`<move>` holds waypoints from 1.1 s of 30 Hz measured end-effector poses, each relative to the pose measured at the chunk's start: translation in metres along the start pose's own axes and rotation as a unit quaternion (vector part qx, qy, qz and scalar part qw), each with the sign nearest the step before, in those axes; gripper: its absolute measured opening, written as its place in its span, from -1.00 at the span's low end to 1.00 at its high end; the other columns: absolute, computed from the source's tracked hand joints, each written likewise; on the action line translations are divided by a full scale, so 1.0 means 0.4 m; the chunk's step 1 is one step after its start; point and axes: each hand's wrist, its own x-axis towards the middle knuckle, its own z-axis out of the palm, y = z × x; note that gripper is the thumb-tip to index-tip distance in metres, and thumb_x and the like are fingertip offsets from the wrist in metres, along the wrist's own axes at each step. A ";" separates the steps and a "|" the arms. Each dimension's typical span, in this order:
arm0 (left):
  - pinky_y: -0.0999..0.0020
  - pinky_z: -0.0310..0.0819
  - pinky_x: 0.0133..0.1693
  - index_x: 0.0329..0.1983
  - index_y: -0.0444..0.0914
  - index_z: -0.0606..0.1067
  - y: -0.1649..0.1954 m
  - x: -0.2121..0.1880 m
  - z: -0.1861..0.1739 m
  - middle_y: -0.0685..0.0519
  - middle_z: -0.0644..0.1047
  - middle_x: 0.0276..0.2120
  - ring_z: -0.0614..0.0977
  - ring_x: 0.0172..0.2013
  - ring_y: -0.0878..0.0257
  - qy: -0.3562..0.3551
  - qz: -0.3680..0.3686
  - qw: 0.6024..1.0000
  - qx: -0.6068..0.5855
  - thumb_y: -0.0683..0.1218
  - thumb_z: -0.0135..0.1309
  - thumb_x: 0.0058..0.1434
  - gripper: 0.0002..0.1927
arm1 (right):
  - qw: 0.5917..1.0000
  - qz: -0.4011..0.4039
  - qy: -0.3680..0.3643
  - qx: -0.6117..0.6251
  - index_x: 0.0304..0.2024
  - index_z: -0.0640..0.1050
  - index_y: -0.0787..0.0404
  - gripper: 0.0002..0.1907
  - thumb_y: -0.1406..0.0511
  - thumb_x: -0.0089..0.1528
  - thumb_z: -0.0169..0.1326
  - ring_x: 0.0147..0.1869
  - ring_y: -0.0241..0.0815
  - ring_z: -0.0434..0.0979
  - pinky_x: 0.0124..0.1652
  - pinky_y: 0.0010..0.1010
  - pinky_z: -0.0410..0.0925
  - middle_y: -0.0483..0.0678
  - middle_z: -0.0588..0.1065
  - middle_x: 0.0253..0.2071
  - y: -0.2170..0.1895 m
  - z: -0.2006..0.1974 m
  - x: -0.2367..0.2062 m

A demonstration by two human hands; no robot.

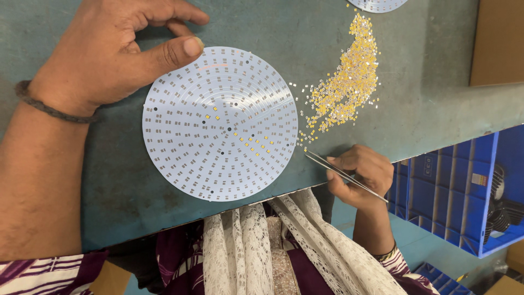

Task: The person uses tweezers to pick small yellow LED components one at a time from a pile on the worktable and place them onto the pads of a circular printed circuit board, steadying the board with the other hand and working outward across its surface.

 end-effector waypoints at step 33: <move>0.34 0.53 -0.06 0.10 -0.34 0.56 0.022 0.007 0.003 0.00 0.61 -0.21 0.66 -0.14 0.24 0.010 -0.015 1.000 -0.008 0.20 0.19 0.42 -0.48 | 0.994 0.071 -0.066 0.053 -0.40 0.54 0.34 -0.83 0.40 0.11 0.30 -0.37 -0.18 0.59 -0.34 -0.45 0.39 0.02 0.59 -0.38 -0.036 0.028 0.032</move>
